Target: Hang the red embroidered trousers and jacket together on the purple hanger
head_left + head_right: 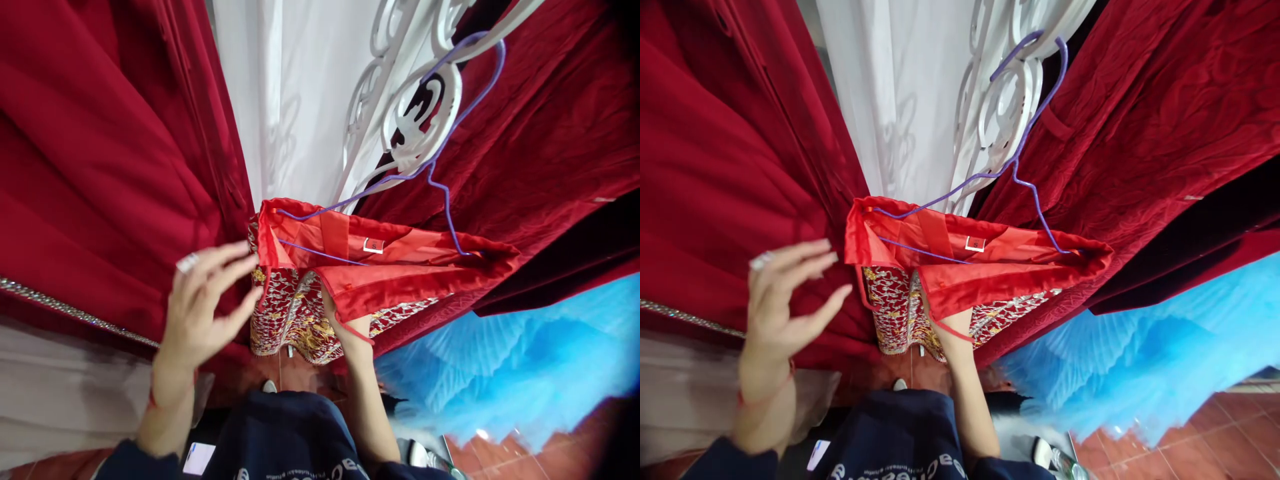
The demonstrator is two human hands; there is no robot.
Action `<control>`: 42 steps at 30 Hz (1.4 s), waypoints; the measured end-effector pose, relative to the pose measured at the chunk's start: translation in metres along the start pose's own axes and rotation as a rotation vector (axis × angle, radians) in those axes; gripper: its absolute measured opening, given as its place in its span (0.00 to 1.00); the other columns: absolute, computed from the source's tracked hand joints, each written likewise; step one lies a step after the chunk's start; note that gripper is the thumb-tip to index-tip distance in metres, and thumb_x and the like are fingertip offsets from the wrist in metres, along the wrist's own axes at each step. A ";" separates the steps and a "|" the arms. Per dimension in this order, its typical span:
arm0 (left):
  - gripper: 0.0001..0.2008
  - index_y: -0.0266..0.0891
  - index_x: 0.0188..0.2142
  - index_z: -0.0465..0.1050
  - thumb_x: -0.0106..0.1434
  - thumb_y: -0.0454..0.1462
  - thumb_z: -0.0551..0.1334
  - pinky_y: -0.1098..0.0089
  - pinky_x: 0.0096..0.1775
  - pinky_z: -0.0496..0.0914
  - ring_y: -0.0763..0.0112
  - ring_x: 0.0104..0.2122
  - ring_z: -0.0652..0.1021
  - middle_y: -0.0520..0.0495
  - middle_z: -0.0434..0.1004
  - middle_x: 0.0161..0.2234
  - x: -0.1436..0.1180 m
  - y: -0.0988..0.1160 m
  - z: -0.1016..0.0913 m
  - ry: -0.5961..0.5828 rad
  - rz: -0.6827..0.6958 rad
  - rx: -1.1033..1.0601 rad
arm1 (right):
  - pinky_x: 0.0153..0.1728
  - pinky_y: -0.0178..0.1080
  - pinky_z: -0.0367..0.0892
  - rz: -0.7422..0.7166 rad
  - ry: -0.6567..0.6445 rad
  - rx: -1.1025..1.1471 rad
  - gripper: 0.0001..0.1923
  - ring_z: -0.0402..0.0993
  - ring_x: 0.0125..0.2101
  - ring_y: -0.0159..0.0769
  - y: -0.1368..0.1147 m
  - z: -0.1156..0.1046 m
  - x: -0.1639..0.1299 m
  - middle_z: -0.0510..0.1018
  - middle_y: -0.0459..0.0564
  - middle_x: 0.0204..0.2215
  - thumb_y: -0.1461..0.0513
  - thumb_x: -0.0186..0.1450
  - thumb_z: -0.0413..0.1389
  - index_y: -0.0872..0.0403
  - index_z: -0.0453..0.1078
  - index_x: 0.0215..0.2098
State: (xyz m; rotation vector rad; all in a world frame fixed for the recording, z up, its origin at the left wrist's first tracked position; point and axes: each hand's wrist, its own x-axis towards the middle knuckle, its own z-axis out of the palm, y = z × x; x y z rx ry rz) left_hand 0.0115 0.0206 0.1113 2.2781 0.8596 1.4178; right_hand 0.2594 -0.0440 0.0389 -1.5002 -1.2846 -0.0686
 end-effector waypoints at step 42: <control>0.28 0.42 0.66 0.58 0.69 0.41 0.59 0.70 0.33 0.64 0.65 0.34 0.80 0.46 0.82 0.40 0.115 0.051 0.054 -0.433 0.508 0.555 | 0.23 0.33 0.60 -0.065 -0.112 0.184 0.13 0.63 0.20 0.26 -0.056 -0.060 0.096 0.68 0.39 0.17 0.52 0.67 0.60 0.53 0.73 0.31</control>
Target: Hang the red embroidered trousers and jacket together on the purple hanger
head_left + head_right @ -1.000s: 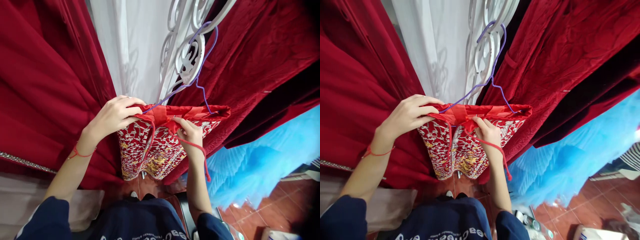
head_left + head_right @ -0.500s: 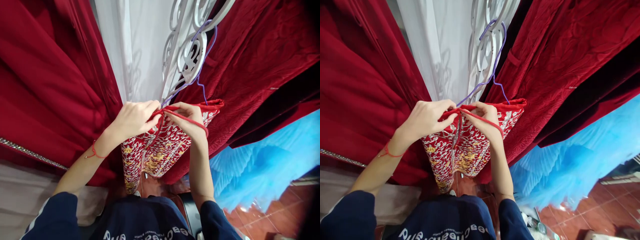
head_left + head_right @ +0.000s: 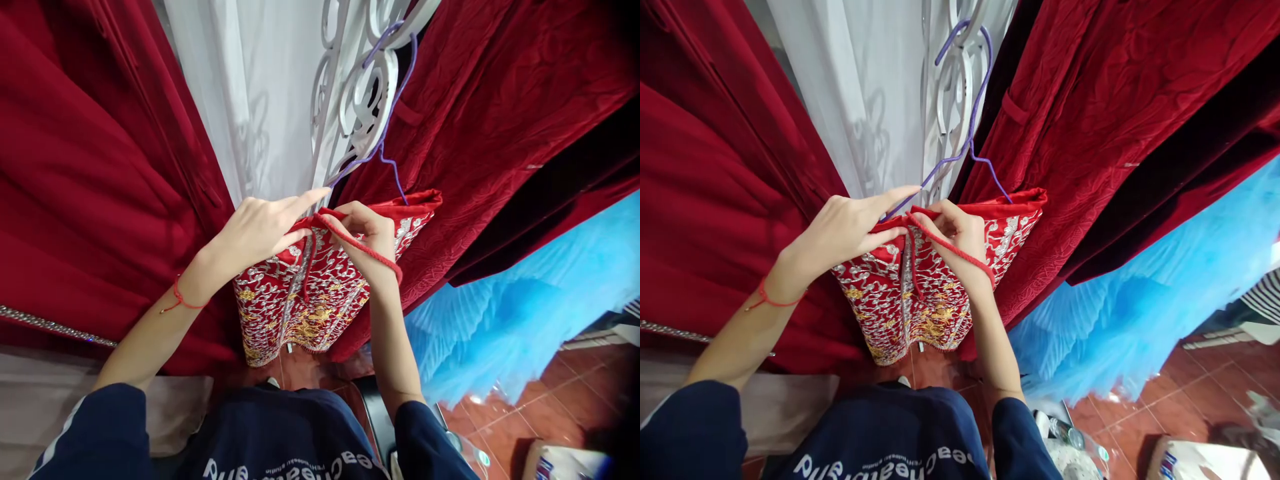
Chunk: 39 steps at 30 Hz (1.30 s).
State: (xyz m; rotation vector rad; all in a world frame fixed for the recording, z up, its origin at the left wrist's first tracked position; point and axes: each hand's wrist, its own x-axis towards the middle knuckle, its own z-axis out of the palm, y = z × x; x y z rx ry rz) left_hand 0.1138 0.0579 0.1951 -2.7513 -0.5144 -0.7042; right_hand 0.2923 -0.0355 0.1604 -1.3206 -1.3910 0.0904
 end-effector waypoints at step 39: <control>0.16 0.42 0.53 0.73 0.72 0.35 0.51 0.70 0.34 0.66 0.68 0.33 0.79 0.46 0.80 0.34 -0.005 0.014 0.015 0.063 -0.099 -0.085 | 0.22 0.33 0.60 0.652 -0.107 0.388 0.11 0.64 0.19 0.29 0.039 0.094 -0.125 0.70 0.42 0.19 0.56 0.62 0.54 0.52 0.64 0.25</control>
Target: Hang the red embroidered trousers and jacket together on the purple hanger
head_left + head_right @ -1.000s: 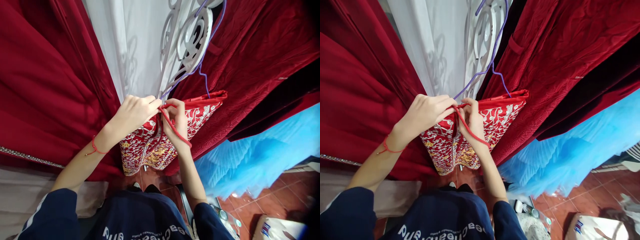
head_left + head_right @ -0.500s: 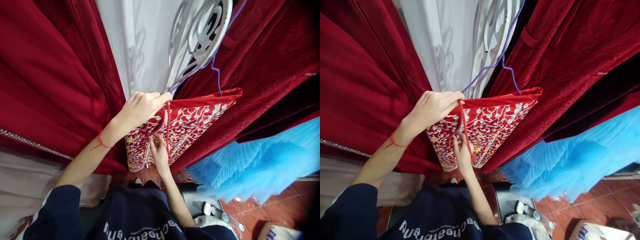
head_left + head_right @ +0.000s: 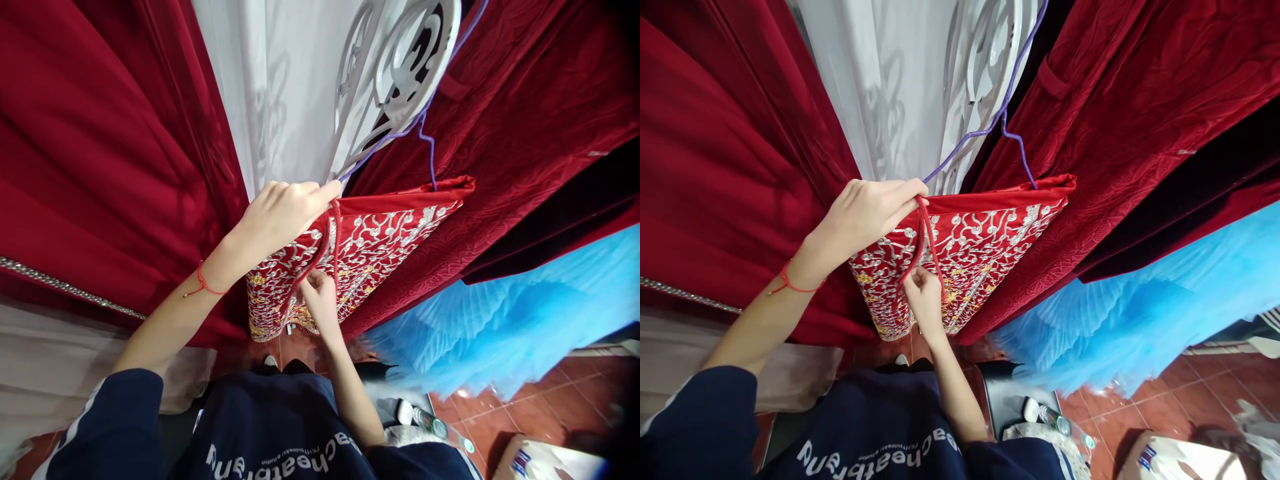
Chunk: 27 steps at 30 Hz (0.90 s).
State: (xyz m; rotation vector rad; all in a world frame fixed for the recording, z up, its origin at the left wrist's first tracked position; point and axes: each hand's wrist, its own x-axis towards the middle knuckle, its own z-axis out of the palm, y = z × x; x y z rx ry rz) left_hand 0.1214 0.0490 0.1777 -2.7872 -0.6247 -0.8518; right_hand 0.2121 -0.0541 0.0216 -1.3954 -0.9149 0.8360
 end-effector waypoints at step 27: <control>0.15 0.40 0.54 0.72 0.72 0.33 0.52 0.70 0.31 0.63 0.69 0.31 0.80 0.45 0.82 0.36 0.006 0.003 0.006 -0.040 -0.037 0.054 | 0.21 0.31 0.57 -0.111 0.038 0.002 0.09 0.61 0.17 0.26 -0.073 -0.025 -0.029 0.67 0.39 0.16 0.60 0.60 0.56 0.51 0.64 0.24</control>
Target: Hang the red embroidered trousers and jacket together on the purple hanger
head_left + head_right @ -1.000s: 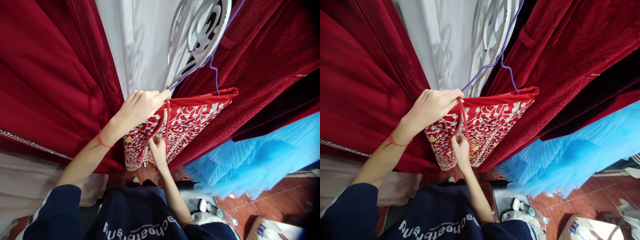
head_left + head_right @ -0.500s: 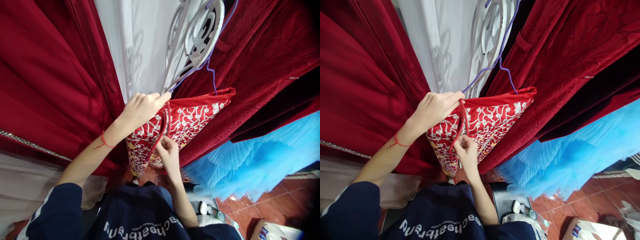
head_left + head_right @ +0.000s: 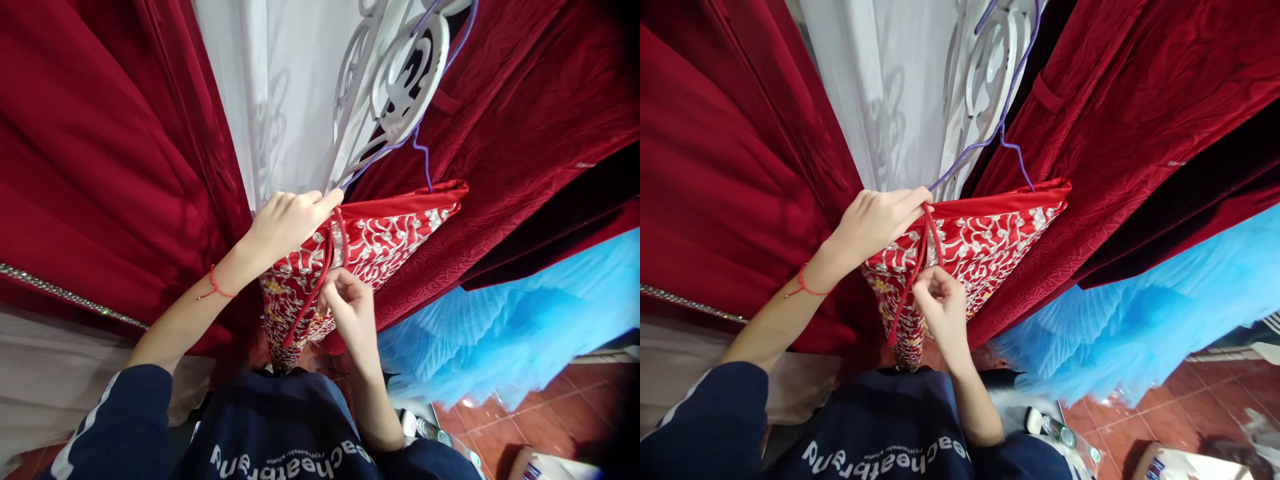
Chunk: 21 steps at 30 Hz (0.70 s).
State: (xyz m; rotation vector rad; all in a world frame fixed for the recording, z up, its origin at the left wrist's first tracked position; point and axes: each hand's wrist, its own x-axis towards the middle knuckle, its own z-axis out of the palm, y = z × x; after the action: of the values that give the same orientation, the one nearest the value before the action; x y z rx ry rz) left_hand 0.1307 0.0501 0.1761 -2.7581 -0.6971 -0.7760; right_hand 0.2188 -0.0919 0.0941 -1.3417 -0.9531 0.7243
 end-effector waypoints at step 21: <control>0.13 0.43 0.52 0.72 0.73 0.36 0.53 0.70 0.28 0.58 0.69 0.31 0.80 0.47 0.82 0.39 -0.001 -0.002 -0.003 -0.023 0.003 0.047 | 0.20 0.31 0.56 -0.053 -0.043 0.037 0.12 0.60 0.18 0.25 -0.008 0.002 0.011 0.66 0.39 0.17 0.57 0.66 0.55 0.52 0.64 0.26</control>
State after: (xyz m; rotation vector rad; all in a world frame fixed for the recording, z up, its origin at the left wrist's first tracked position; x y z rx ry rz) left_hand 0.1280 0.0503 0.1782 -2.7293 -0.7059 -0.7197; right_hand 0.2219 -0.0821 0.1034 -1.2687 -1.0010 0.7293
